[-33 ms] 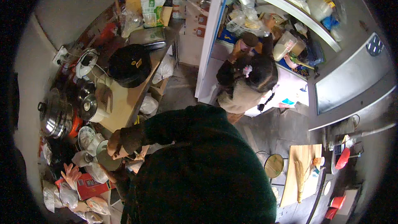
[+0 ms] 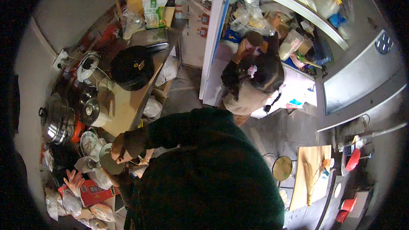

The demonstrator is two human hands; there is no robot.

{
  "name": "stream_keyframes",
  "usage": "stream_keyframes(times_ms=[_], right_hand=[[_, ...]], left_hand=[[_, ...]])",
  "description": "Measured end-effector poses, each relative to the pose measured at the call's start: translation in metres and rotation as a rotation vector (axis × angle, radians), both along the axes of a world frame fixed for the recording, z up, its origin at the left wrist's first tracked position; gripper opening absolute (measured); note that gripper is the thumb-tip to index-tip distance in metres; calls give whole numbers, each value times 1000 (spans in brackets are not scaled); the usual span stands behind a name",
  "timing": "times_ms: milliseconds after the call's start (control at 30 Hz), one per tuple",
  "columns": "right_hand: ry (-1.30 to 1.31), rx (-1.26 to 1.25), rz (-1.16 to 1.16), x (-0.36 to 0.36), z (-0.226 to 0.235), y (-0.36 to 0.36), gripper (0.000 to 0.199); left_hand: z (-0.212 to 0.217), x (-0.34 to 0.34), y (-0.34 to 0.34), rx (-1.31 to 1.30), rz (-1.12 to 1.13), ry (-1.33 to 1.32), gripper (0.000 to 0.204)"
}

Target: The person stirs a batter in a pan on an electric stove, cracks two eggs into the pan, and continues stirring to combine the ingredients. The person briefly moves to the sink to rinse a bowl and returns to stir the mixture before closing the pan lid.

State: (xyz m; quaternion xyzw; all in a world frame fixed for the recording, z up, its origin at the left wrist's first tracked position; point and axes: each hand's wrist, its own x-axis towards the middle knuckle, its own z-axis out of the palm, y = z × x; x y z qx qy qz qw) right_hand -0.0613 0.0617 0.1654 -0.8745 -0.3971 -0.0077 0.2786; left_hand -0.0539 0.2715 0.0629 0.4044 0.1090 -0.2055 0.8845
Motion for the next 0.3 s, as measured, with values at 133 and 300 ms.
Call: stream_keyframes(times_ms=[133, 300], right_hand=[[103, -43, -66, -3, -2, -6, 31], [34, 111, 18, 12, -40, -5, 26]], left_hand=[[6, 16, -7, -51, -143, 39, 68], [1, 14, -21, -42, -174, 120, 77]])
